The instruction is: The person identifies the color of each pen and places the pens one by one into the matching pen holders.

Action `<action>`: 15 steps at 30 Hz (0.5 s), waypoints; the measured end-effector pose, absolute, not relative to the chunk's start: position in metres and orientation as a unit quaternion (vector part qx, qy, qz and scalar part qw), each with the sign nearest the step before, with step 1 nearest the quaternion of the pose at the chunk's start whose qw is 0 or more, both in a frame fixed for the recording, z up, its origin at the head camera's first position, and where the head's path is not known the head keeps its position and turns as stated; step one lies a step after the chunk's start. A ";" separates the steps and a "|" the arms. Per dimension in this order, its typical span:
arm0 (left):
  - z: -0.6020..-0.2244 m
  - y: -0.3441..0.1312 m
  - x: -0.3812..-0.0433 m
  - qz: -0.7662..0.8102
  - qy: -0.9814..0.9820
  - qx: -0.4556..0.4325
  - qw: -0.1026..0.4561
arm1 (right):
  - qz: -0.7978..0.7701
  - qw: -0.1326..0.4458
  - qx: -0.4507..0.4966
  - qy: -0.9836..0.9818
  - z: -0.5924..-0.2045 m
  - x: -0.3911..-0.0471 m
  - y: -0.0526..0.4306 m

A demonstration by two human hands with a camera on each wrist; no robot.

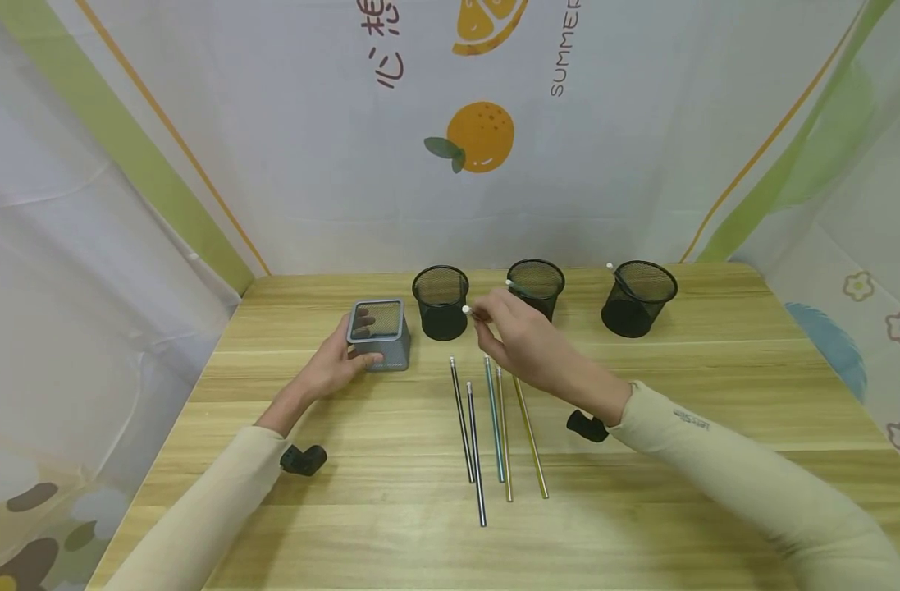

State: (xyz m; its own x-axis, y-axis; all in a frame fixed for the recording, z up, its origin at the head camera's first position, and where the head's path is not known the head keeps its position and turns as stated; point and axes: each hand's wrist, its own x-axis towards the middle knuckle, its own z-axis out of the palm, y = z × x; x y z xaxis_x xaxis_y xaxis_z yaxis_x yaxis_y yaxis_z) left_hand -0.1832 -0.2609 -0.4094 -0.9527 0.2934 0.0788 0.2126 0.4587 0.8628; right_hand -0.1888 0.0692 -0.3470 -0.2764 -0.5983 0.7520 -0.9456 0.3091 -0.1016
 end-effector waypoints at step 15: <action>-0.410 -0.261 -0.183 0.497 0.853 0.153 0.038 | 0.329 0.315 0.475 -0.753 -0.340 -0.199 0.051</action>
